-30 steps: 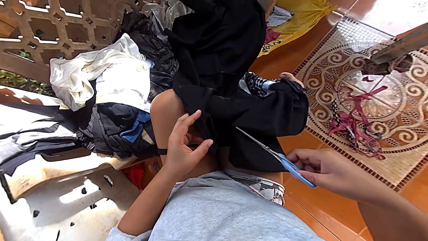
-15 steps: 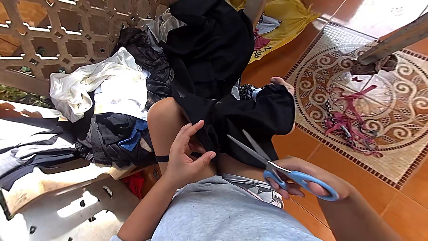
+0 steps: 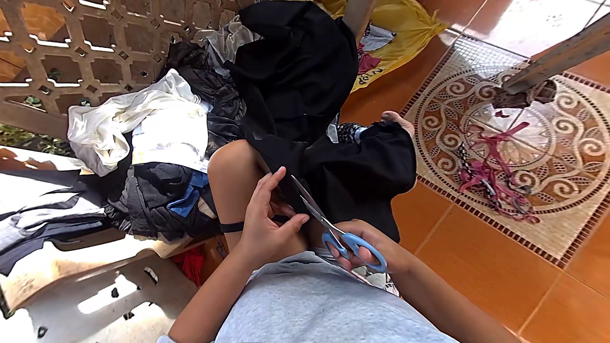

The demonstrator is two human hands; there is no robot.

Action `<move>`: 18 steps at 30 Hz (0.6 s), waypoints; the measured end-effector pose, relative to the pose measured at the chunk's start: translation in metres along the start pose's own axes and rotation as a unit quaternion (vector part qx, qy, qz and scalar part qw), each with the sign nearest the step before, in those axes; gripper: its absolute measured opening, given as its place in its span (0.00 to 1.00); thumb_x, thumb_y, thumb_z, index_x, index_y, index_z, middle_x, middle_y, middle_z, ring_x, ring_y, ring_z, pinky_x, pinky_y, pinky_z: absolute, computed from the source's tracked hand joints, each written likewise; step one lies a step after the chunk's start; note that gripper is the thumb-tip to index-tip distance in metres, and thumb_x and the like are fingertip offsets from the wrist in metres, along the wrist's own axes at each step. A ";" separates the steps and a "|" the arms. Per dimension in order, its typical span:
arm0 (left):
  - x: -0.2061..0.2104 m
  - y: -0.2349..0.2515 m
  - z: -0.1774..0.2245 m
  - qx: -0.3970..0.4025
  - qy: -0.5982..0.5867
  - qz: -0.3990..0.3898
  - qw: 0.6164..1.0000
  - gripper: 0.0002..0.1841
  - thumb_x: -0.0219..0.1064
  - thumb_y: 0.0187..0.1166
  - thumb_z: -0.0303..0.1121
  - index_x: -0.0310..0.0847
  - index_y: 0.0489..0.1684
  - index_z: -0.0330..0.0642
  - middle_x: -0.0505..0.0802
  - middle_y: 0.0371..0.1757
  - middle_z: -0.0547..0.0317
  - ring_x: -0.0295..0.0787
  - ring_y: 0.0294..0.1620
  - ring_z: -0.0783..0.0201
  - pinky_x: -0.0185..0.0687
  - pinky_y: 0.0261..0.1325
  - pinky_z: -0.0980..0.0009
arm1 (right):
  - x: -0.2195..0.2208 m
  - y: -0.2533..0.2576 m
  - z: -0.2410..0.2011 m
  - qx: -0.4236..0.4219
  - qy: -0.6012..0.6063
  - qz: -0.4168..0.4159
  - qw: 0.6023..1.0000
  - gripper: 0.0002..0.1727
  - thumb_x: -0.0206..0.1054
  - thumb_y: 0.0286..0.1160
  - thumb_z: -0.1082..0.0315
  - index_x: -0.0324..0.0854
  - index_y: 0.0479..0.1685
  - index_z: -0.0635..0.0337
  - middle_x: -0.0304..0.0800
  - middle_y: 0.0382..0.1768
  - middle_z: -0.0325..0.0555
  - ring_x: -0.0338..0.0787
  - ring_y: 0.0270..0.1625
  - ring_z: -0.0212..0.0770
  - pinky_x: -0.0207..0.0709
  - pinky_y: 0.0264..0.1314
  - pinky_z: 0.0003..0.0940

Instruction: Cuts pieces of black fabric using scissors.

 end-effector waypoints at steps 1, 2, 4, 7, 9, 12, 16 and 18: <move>0.001 0.000 -0.001 0.000 0.004 -0.002 1.000 0.45 0.79 0.69 0.25 0.52 0.85 0.20 0.74 0.78 0.42 0.90 0.46 0.79 0.91 0.50 0.78 | -0.001 0.001 0.002 -0.005 -0.003 0.009 1.000 0.24 0.64 0.77 0.36 0.83 0.40 0.48 0.87 0.30 0.21 0.82 0.29 0.12 0.73 0.30 0.08; 0.001 0.001 -0.001 0.000 0.010 -0.004 1.000 0.46 0.78 0.69 0.25 0.49 0.85 0.19 0.73 0.79 0.41 0.91 0.45 0.79 0.91 0.50 0.79 | -0.002 0.003 0.003 -0.009 -0.009 0.017 1.000 0.24 0.64 0.77 0.36 0.83 0.39 0.48 0.87 0.30 0.21 0.82 0.30 0.12 0.74 0.31 0.08; 0.002 0.001 -0.002 0.001 0.023 -0.005 1.000 0.47 0.79 0.69 0.25 0.48 0.85 0.17 0.72 0.80 0.38 0.90 0.43 0.80 0.90 0.48 0.79 | -0.003 0.004 0.005 -0.016 -0.016 0.030 0.999 0.23 0.65 0.77 0.37 0.83 0.40 0.48 0.87 0.31 0.21 0.83 0.31 0.12 0.75 0.33 0.09; 0.005 0.002 -0.003 -0.002 0.034 -0.009 0.999 0.48 0.79 0.68 0.25 0.48 0.85 0.17 0.71 0.81 0.36 0.90 0.42 0.80 0.90 0.47 0.79 | -0.004 0.004 0.006 -0.022 -0.019 0.037 0.999 0.21 0.65 0.78 0.38 0.83 0.41 0.47 0.86 0.31 0.21 0.83 0.31 0.12 0.75 0.33 0.09; 0.006 0.002 -0.005 -0.006 0.039 -0.012 0.999 0.48 0.79 0.68 0.25 0.48 0.85 0.17 0.70 0.82 0.34 0.91 0.42 0.79 0.91 0.47 0.79 | -0.003 0.004 0.007 -0.023 -0.023 0.041 0.999 0.22 0.64 0.78 0.37 0.82 0.40 0.47 0.86 0.31 0.21 0.82 0.31 0.12 0.74 0.32 0.08; 0.009 0.002 -0.007 -0.008 0.046 -0.011 0.999 0.48 0.79 0.68 0.25 0.48 0.85 0.17 0.69 0.82 0.32 0.91 0.42 0.78 0.90 0.47 0.79 | -0.003 0.004 0.008 -0.028 -0.016 0.051 0.998 0.22 0.64 0.78 0.38 0.82 0.40 0.47 0.86 0.31 0.21 0.82 0.31 0.13 0.74 0.33 0.09; 0.011 0.003 -0.008 -0.011 0.060 -0.010 0.998 0.49 0.79 0.68 0.25 0.47 0.86 0.16 0.67 0.83 0.30 0.91 0.41 0.79 0.90 0.46 0.79 | -0.003 0.002 0.011 -0.028 -0.010 0.065 0.997 0.20 0.63 0.81 0.40 0.82 0.40 0.47 0.85 0.32 0.21 0.83 0.32 0.13 0.75 0.35 0.10; 0.011 0.003 -0.008 -0.012 0.067 -0.011 0.998 0.49 0.79 0.68 0.25 0.47 0.85 0.15 0.67 0.83 0.29 0.91 0.41 0.79 0.90 0.46 0.80 | -0.004 0.001 0.011 -0.028 -0.009 0.067 0.997 0.19 0.62 0.82 0.41 0.82 0.40 0.46 0.85 0.32 0.21 0.82 0.32 0.13 0.75 0.35 0.09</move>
Point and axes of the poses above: each hand's wrist, its own y-axis towards the middle knuckle, its own x-axis out of the palm, z = x × y, the point moved 8 cm from there along y, towards the middle knuckle
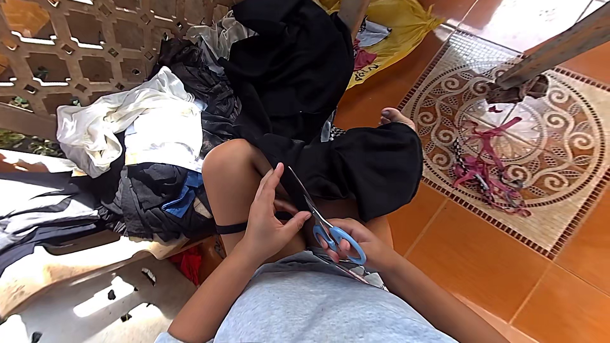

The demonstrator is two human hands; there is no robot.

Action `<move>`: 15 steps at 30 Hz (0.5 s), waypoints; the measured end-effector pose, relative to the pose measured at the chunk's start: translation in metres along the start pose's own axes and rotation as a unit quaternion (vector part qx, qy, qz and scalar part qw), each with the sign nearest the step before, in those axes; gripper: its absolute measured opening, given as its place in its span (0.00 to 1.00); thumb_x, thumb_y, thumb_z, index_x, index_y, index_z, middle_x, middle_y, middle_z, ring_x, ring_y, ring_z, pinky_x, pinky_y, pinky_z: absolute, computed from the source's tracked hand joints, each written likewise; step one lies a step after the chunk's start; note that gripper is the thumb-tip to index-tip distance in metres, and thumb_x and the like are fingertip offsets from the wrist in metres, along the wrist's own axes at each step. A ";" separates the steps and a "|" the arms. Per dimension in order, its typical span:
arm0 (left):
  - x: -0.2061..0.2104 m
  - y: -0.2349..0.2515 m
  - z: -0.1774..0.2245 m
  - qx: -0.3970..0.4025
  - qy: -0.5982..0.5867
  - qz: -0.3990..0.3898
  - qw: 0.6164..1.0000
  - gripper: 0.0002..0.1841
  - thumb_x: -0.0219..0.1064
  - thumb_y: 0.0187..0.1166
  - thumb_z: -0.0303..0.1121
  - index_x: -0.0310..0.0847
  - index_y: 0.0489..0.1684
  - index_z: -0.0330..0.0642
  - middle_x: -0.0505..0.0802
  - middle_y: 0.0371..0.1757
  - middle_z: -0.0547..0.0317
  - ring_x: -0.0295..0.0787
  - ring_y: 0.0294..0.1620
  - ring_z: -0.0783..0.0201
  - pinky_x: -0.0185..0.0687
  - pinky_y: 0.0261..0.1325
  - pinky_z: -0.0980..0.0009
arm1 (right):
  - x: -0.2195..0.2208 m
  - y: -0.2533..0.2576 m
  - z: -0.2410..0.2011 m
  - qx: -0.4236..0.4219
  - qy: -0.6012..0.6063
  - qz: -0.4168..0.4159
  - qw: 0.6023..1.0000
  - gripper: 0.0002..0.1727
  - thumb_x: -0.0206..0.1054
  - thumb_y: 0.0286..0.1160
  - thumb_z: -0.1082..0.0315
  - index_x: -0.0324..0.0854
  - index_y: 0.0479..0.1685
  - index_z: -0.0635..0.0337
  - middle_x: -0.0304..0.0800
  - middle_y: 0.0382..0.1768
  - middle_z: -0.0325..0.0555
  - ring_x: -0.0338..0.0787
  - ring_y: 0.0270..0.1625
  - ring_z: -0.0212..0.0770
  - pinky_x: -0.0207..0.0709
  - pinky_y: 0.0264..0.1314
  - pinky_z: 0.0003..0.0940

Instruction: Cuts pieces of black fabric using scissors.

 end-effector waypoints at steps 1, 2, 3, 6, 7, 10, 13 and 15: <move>0.000 0.000 0.000 0.000 0.001 -0.001 1.000 0.49 0.79 0.69 0.26 0.47 0.86 0.15 0.66 0.84 0.29 0.91 0.41 0.80 0.90 0.46 0.80 | 0.000 0.000 0.000 0.000 -0.001 0.002 1.000 0.19 0.62 0.82 0.42 0.82 0.39 0.46 0.85 0.32 0.21 0.82 0.32 0.13 0.75 0.35 0.09; 0.001 0.001 0.000 0.001 0.002 -0.001 1.000 0.49 0.79 0.69 0.26 0.47 0.86 0.15 0.66 0.84 0.29 0.91 0.40 0.80 0.90 0.46 0.80 | -0.001 -0.001 0.000 0.000 -0.002 0.004 1.000 0.18 0.62 0.83 0.42 0.82 0.39 0.46 0.85 0.32 0.21 0.82 0.33 0.13 0.75 0.36 0.09; 0.001 0.001 0.000 0.002 0.005 -0.001 1.000 0.48 0.79 0.69 0.26 0.47 0.85 0.15 0.66 0.84 0.29 0.90 0.40 0.80 0.89 0.46 0.81 | -0.001 -0.001 0.000 0.000 -0.005 0.006 1.000 0.18 0.62 0.83 0.43 0.82 0.39 0.46 0.85 0.31 0.21 0.82 0.32 0.13 0.75 0.36 0.09; 0.001 0.001 0.000 0.004 0.009 -0.002 1.000 0.49 0.79 0.69 0.27 0.47 0.86 0.15 0.65 0.84 0.28 0.90 0.40 0.80 0.89 0.46 0.81 | -0.002 -0.001 0.000 0.000 -0.007 0.009 1.000 0.19 0.62 0.83 0.43 0.82 0.38 0.47 0.85 0.31 0.21 0.82 0.32 0.13 0.75 0.35 0.09; 0.001 0.001 0.000 0.004 0.009 -0.001 1.000 0.49 0.79 0.69 0.26 0.47 0.86 0.15 0.65 0.84 0.28 0.90 0.39 0.80 0.89 0.46 0.80 | -0.002 -0.001 0.000 0.000 -0.006 0.009 1.000 0.19 0.62 0.83 0.43 0.82 0.38 0.47 0.85 0.31 0.21 0.82 0.32 0.13 0.75 0.35 0.09; 0.001 0.001 0.000 0.007 0.021 -0.002 1.000 0.48 0.79 0.68 0.26 0.48 0.85 0.15 0.66 0.84 0.27 0.90 0.38 0.80 0.89 0.45 0.81 | -0.003 -0.001 0.002 0.013 0.006 0.015 1.000 0.18 0.63 0.82 0.43 0.83 0.37 0.46 0.85 0.31 0.20 0.82 0.31 0.13 0.75 0.34 0.09; 0.002 0.000 0.001 0.016 0.047 -0.012 0.999 0.48 0.79 0.69 0.27 0.49 0.85 0.15 0.67 0.83 0.24 0.91 0.40 0.78 0.88 0.45 0.81 | -0.003 0.000 0.005 0.031 0.021 0.026 0.999 0.18 0.64 0.80 0.41 0.83 0.37 0.44 0.86 0.31 0.20 0.82 0.30 0.13 0.75 0.33 0.10; 0.004 0.000 0.002 0.022 0.062 -0.017 0.998 0.47 0.79 0.69 0.27 0.50 0.85 0.14 0.67 0.82 0.22 0.91 0.41 0.78 0.88 0.45 0.81 | -0.002 0.001 0.006 0.030 0.034 0.032 0.998 0.19 0.63 0.80 0.40 0.83 0.38 0.44 0.86 0.33 0.20 0.82 0.30 0.14 0.75 0.33 0.10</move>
Point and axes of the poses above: each hand's wrist, its own y-axis towards the middle knuckle, its own x-axis out of the palm, z = x × y, the point moved 8 cm from there along y, towards the middle knuckle
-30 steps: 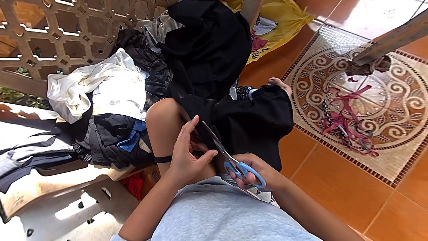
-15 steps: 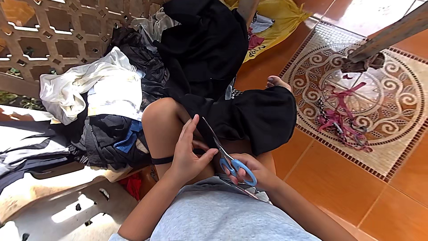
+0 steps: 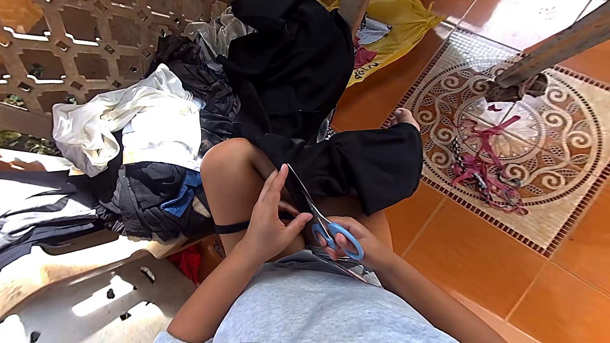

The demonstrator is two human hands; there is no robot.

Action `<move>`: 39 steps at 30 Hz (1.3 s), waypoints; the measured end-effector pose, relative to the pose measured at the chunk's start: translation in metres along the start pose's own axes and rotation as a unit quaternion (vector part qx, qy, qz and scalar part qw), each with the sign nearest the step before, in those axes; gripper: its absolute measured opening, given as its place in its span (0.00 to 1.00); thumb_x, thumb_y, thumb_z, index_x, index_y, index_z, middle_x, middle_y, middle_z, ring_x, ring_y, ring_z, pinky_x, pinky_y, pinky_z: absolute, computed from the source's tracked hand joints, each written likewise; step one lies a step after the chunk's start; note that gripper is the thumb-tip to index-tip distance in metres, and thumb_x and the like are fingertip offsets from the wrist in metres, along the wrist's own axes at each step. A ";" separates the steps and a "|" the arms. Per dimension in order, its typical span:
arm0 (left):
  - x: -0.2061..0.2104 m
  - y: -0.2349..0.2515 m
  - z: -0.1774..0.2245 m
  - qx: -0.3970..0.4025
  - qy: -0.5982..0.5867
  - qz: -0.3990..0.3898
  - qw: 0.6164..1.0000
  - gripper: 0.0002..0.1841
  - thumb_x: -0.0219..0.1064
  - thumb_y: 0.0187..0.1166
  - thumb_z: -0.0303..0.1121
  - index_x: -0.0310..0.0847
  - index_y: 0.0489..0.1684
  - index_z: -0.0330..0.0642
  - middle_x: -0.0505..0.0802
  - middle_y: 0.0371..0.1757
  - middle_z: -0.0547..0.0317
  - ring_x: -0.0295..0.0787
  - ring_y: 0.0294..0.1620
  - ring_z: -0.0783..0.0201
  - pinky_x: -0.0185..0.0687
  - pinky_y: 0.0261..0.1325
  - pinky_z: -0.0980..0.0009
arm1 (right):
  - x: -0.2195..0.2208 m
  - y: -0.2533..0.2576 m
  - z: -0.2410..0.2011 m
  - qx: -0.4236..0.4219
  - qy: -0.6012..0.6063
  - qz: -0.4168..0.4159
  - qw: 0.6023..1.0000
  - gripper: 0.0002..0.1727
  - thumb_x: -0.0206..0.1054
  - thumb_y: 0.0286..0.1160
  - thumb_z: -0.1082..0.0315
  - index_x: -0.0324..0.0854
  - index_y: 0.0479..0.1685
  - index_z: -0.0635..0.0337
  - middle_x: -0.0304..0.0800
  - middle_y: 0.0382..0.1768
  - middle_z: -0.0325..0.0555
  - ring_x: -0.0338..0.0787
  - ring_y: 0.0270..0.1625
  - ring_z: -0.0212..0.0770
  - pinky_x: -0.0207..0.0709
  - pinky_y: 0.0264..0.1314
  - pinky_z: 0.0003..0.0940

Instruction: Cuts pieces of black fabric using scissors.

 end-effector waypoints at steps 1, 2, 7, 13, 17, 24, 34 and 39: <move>0.000 0.000 0.000 0.002 0.006 -0.001 1.000 0.47 0.78 0.69 0.26 0.50 0.85 0.14 0.68 0.82 0.22 0.91 0.41 0.78 0.87 0.45 0.81 | 0.000 0.000 0.000 -0.004 0.005 0.000 1.000 0.19 0.63 0.80 0.40 0.84 0.38 0.44 0.86 0.33 0.21 0.82 0.30 0.14 0.75 0.33 0.10; 0.000 0.000 0.001 0.002 0.010 0.000 1.000 0.47 0.78 0.69 0.26 0.50 0.85 0.14 0.68 0.82 0.22 0.91 0.40 0.78 0.87 0.44 0.82 | 0.000 0.001 0.000 -0.010 0.006 -0.001 1.000 0.18 0.62 0.81 0.41 0.84 0.38 0.44 0.86 0.33 0.21 0.82 0.31 0.14 0.75 0.33 0.10; 0.000 0.001 0.002 0.001 0.015 -0.006 1.000 0.47 0.77 0.69 0.25 0.48 0.85 0.14 0.65 0.83 0.21 0.91 0.40 0.78 0.87 0.45 0.82 | 0.000 0.001 -0.002 -0.023 -0.008 -0.003 1.000 0.18 0.62 0.82 0.43 0.84 0.37 0.44 0.86 0.32 0.21 0.82 0.31 0.13 0.75 0.34 0.09; 0.000 0.000 0.001 -0.001 0.024 0.000 1.000 0.49 0.77 0.69 0.25 0.45 0.86 0.14 0.62 0.84 0.20 0.90 0.38 0.79 0.86 0.45 0.82 | 0.000 0.001 -0.002 -0.021 -0.017 0.000 1.000 0.17 0.64 0.81 0.44 0.84 0.36 0.45 0.86 0.31 0.19 0.82 0.31 0.12 0.75 0.34 0.09; -0.003 0.000 -0.001 -0.012 0.026 0.007 1.000 0.51 0.78 0.68 0.25 0.42 0.87 0.14 0.60 0.86 0.23 0.89 0.37 0.81 0.86 0.44 0.82 | -0.001 0.000 -0.003 -0.020 -0.016 0.002 1.000 0.17 0.64 0.81 0.44 0.84 0.36 0.45 0.86 0.31 0.20 0.82 0.31 0.13 0.75 0.34 0.09; -0.002 -0.003 -0.003 -0.020 0.022 0.005 1.000 0.51 0.78 0.69 0.26 0.42 0.87 0.14 0.59 0.86 0.22 0.89 0.37 0.82 0.86 0.44 0.83 | 0.000 -0.001 0.000 -0.010 -0.005 0.004 1.000 0.16 0.64 0.81 0.44 0.84 0.36 0.44 0.86 0.31 0.19 0.82 0.31 0.12 0.75 0.34 0.09; -0.003 -0.006 -0.004 -0.008 0.017 0.007 1.000 0.50 0.78 0.68 0.26 0.44 0.86 0.13 0.61 0.86 0.22 0.89 0.37 0.82 0.86 0.44 0.83 | 0.002 -0.001 0.004 0.000 0.034 0.013 0.999 0.15 0.65 0.81 0.45 0.86 0.36 0.43 0.87 0.30 0.19 0.81 0.29 0.12 0.74 0.32 0.08; -0.003 -0.008 -0.006 -0.011 0.010 0.014 1.000 0.50 0.78 0.68 0.25 0.44 0.86 0.13 0.61 0.85 0.22 0.88 0.37 0.82 0.85 0.44 0.84 | 0.004 0.000 0.007 0.000 0.083 0.003 0.997 0.14 0.66 0.81 0.47 0.88 0.36 0.43 0.88 0.31 0.20 0.82 0.29 0.13 0.75 0.33 0.09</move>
Point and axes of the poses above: each hand's wrist, its own y-axis towards the middle knuckle, its own x-axis out of the palm, z = x × y, the point moved 8 cm from there along y, towards the middle knuckle
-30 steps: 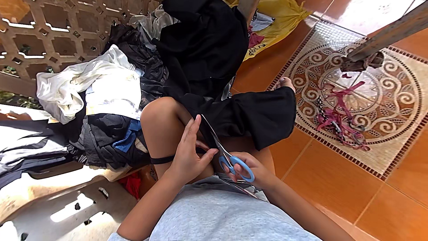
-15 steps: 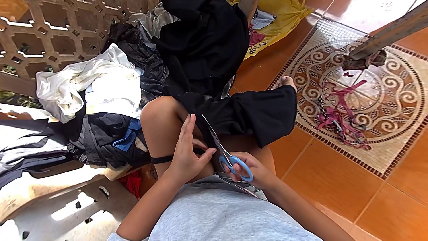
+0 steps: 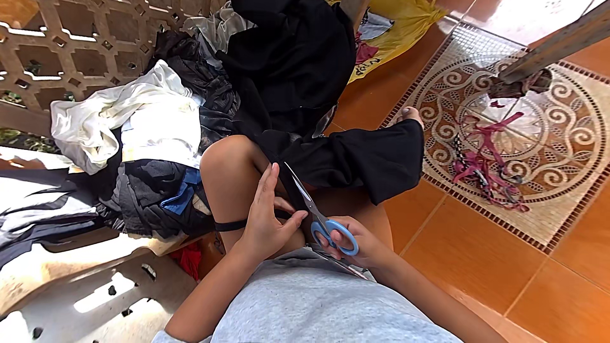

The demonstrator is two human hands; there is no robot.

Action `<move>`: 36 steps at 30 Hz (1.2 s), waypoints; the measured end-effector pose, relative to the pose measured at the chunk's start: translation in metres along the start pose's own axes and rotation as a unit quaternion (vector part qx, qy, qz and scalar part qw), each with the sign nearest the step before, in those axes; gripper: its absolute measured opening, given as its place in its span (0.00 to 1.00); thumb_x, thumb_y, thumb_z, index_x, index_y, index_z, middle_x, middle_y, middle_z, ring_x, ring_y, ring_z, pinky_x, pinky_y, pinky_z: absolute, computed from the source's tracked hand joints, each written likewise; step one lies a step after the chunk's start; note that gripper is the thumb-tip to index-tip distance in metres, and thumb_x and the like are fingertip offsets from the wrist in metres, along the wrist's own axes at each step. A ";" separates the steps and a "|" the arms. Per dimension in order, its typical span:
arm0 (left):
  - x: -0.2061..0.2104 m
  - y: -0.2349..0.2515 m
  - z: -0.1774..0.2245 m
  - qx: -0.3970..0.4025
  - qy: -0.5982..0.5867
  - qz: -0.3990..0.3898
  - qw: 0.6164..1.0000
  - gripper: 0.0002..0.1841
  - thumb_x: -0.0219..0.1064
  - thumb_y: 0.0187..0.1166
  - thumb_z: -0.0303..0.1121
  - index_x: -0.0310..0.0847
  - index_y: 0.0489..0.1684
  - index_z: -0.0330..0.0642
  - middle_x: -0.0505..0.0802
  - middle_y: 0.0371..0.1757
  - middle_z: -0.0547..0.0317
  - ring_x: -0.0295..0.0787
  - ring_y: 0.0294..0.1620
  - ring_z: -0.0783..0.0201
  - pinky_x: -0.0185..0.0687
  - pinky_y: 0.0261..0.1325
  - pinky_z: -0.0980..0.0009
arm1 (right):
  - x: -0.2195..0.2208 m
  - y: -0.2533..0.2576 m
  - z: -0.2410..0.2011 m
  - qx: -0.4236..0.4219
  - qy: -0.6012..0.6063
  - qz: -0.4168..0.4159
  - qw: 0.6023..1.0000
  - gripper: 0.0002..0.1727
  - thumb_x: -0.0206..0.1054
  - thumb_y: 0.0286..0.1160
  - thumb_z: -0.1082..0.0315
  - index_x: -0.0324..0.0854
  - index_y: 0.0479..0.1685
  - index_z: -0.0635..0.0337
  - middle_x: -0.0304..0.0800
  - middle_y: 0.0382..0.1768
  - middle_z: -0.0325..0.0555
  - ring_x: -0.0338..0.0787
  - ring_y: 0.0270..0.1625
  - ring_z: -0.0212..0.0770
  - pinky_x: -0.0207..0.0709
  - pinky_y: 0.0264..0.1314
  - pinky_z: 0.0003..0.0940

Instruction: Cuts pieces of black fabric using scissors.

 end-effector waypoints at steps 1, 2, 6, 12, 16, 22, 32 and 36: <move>0.000 0.000 0.000 0.000 0.001 -0.001 1.000 0.50 0.78 0.68 0.25 0.44 0.86 0.13 0.61 0.85 0.22 0.88 0.37 0.82 0.85 0.45 0.84 | -0.001 0.000 0.001 0.001 0.001 0.002 1.000 0.13 0.67 0.80 0.48 0.88 0.35 0.43 0.88 0.31 0.21 0.82 0.29 0.13 0.75 0.32 0.09; 0.000 0.000 0.000 0.000 0.003 -0.004 1.000 0.50 0.78 0.68 0.26 0.44 0.86 0.13 0.61 0.85 0.22 0.88 0.38 0.82 0.85 0.45 0.84 | -0.002 0.000 0.001 0.000 0.001 0.005 1.000 0.13 0.68 0.80 0.48 0.88 0.35 0.44 0.88 0.31 0.21 0.82 0.29 0.13 0.75 0.32 0.09; 0.000 0.001 0.000 0.002 0.003 -0.007 1.000 0.50 0.78 0.68 0.25 0.44 0.86 0.14 0.61 0.86 0.23 0.89 0.38 0.82 0.86 0.44 0.84 | -0.004 -0.001 -0.001 0.001 0.001 0.010 1.000 0.13 0.69 0.79 0.49 0.88 0.34 0.45 0.88 0.30 0.21 0.82 0.28 0.13 0.75 0.31 0.08; -0.003 -0.001 -0.002 0.004 -0.015 0.001 1.000 0.49 0.79 0.67 0.26 0.47 0.85 0.14 0.63 0.85 0.25 0.90 0.40 0.80 0.88 0.45 0.82 | -0.017 -0.017 0.004 0.074 -0.068 -0.033 0.994 0.19 0.70 0.72 0.38 0.84 0.31 0.41 0.86 0.25 0.17 0.82 0.25 0.12 0.74 0.28 0.09; -0.004 -0.002 -0.003 -0.011 -0.066 -0.012 0.998 0.50 0.79 0.66 0.23 0.45 0.86 0.15 0.62 0.87 0.29 0.90 0.40 0.82 0.88 0.46 0.82 | -0.040 -0.032 -0.021 -0.013 -0.143 -0.017 0.990 0.20 0.71 0.70 0.36 0.82 0.48 0.37 0.86 0.36 0.17 0.83 0.34 0.13 0.76 0.35 0.09; 0.002 -0.004 -0.004 -0.017 -0.122 -0.041 0.992 0.51 0.79 0.66 0.24 0.43 0.87 0.16 0.60 0.88 0.32 0.89 0.39 0.84 0.89 0.46 0.82 | -0.050 -0.018 -0.070 -0.273 -0.366 0.250 0.854 0.24 0.83 0.61 0.60 0.76 0.54 0.41 0.88 0.62 0.21 0.84 0.50 0.14 0.77 0.49 0.10; 0.003 -0.012 -0.005 -0.033 -0.168 -0.061 0.983 0.51 0.78 0.65 0.22 0.43 0.86 0.13 0.60 0.89 0.34 0.87 0.37 0.86 0.87 0.44 0.84 | -0.036 0.020 -0.053 -0.314 -0.633 0.313 0.634 0.04 0.69 0.68 0.75 0.85 0.38 0.66 0.97 0.38 0.50 0.94 0.39 0.33 0.82 0.47 0.19; -0.003 -0.014 -0.011 -0.044 -0.151 -0.042 0.987 0.41 0.73 0.70 0.24 0.53 0.80 0.11 0.70 0.83 0.37 0.87 0.43 0.85 0.86 0.49 0.83 | -0.040 0.010 -0.062 -0.301 -0.531 0.305 0.732 0.07 0.67 0.67 0.77 0.76 0.41 0.68 0.94 0.41 0.48 0.90 0.46 0.21 0.79 0.51 0.11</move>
Point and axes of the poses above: each hand's wrist, its own y-axis towards the middle knuckle, its own x-axis out of the palm, z = x × y, the point moved 8 cm from there along y, towards the middle knuckle
